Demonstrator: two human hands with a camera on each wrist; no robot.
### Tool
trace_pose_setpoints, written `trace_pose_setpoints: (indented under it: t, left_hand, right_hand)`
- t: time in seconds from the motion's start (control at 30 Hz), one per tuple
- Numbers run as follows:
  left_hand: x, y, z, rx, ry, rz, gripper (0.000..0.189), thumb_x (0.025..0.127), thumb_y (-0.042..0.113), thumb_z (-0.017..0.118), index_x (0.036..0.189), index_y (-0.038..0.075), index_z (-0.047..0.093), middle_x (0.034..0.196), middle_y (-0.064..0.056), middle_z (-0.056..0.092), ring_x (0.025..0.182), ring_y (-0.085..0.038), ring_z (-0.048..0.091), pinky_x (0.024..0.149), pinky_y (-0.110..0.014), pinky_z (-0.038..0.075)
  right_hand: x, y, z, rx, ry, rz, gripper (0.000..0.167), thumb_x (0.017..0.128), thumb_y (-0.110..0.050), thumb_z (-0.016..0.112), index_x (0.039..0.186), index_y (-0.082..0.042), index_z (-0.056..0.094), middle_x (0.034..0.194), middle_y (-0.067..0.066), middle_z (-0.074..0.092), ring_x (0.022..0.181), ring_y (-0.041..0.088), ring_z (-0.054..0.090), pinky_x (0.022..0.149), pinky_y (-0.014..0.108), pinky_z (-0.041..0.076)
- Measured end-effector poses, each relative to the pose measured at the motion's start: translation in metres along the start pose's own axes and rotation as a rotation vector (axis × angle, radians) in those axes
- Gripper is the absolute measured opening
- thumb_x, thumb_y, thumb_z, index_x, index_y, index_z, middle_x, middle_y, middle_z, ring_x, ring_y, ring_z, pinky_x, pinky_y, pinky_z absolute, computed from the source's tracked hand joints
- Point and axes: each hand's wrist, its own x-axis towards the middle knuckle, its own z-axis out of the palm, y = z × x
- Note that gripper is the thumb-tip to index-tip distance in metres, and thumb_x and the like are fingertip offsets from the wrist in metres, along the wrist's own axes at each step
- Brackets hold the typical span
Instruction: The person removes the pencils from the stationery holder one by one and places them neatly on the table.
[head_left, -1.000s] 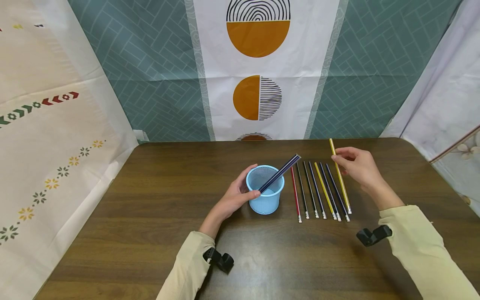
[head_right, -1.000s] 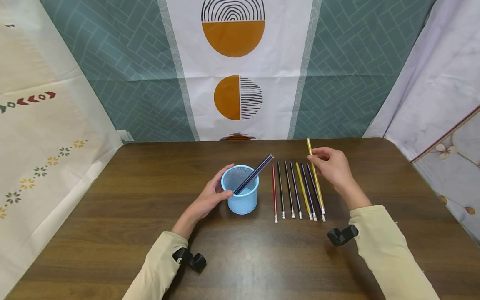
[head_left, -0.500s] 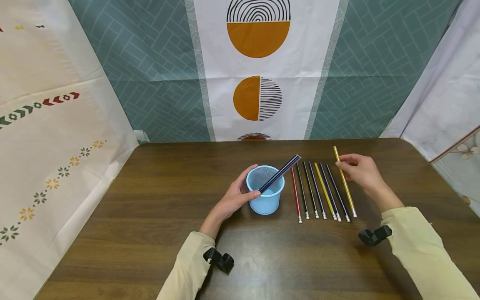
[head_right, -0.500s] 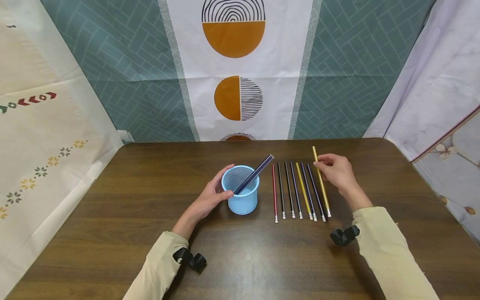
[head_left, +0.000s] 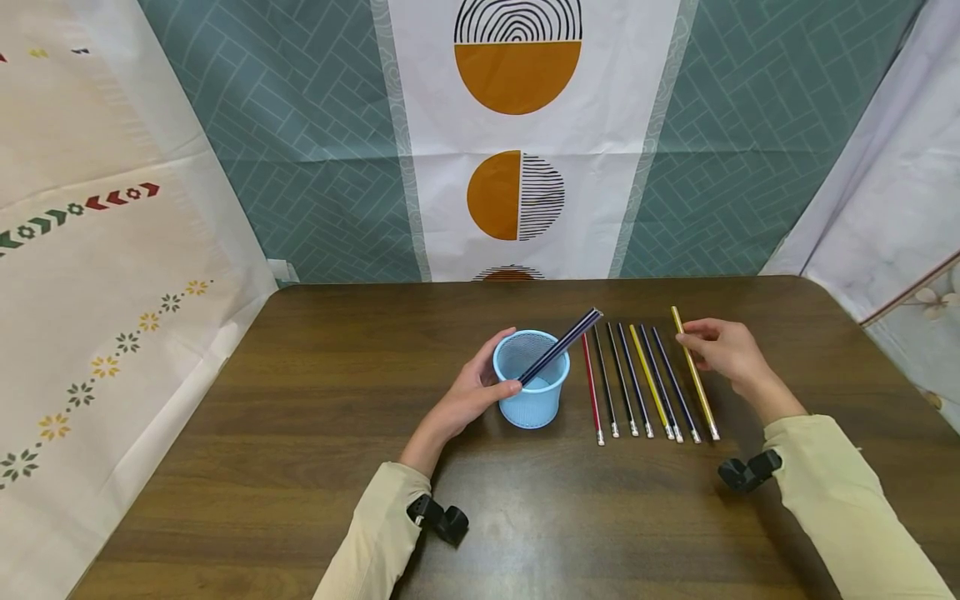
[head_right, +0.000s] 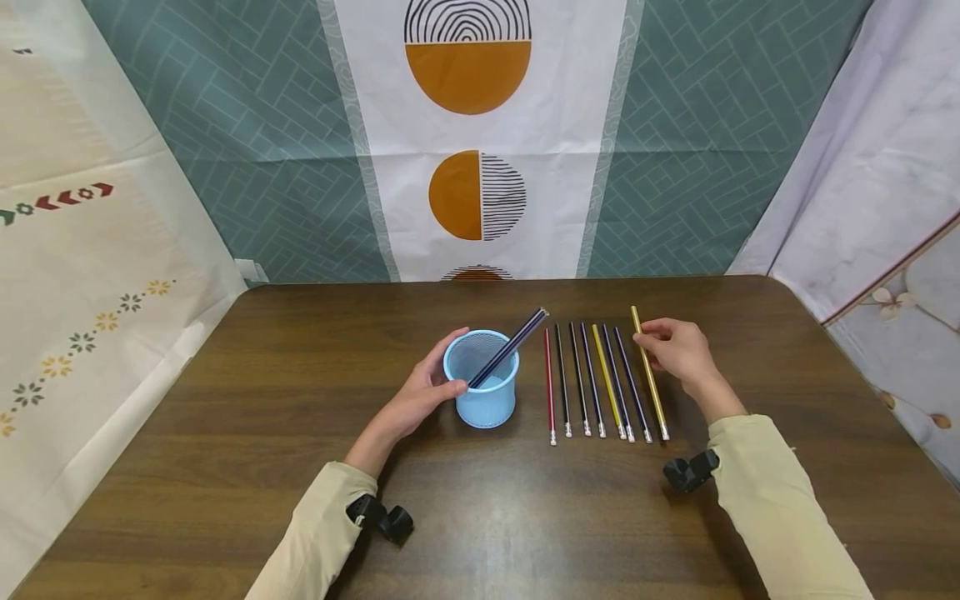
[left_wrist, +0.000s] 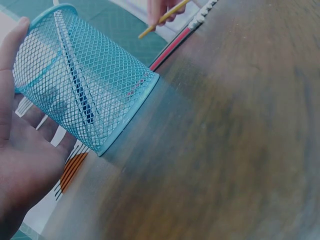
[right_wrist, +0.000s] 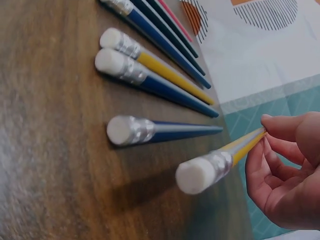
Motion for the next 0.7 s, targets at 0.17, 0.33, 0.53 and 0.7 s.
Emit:
trace_pose_setpoints:
  t: [0.17, 0.33, 0.53, 0.7]
  left_hand:
    - [0.0, 0.0, 0.0, 0.003, 0.001, 0.0, 0.082, 0.087, 0.023, 0.074, 0.15, 0.002, 0.026, 0.142, -0.02, 0.04, 0.13, -0.032, 0.039, 0.106, -0.046, 0.031]
    - [0.0, 0.001, 0.0, 0.008, 0.001, 0.004, 0.084, 0.086, 0.027, 0.075, 0.151, 0.005, 0.027, 0.143, -0.02, 0.04, 0.13, -0.033, 0.039, 0.106, -0.047, 0.031]
    - [0.0, 0.0, 0.0, 0.008, 0.001, 0.006, 0.084, 0.086, 0.026, 0.075, 0.151, 0.003, 0.026, 0.143, -0.021, 0.04, 0.131, -0.033, 0.039, 0.106, -0.048, 0.03]
    - [0.0, -0.001, -0.001, 0.009, 0.006, -0.001, 0.085, 0.086, 0.027, 0.075, 0.151, 0.003, 0.026, 0.143, -0.02, 0.04, 0.131, -0.033, 0.038, 0.107, -0.048, 0.029]
  right_hand:
    - [0.002, 0.006, 0.001, 0.025, -0.027, 0.007, 0.044, 0.098, -0.019, 0.058, 0.124, 0.016, 0.052, 0.099, 0.013, 0.059, 0.073, 0.004, 0.053, 0.062, 0.025, 0.052]
    - [0.003, 0.011, 0.003, 0.036, -0.044, 0.031, 0.043, 0.098, -0.017, 0.057, 0.124, 0.017, 0.051, 0.094, 0.011, 0.059, 0.073, 0.007, 0.054, 0.062, 0.025, 0.053]
    - [0.004, 0.016, 0.006, 0.024, -0.035, 0.044, 0.04, 0.098, -0.015, 0.057, 0.122, 0.017, 0.052, 0.09, 0.01, 0.06, 0.072, 0.01, 0.054, 0.06, 0.024, 0.053]
    - [0.004, 0.019, 0.009, -0.014, -0.014, 0.045, 0.037, 0.097, -0.014, 0.058, 0.117, 0.017, 0.055, 0.085, 0.01, 0.06, 0.069, 0.011, 0.054, 0.057, 0.023, 0.051]
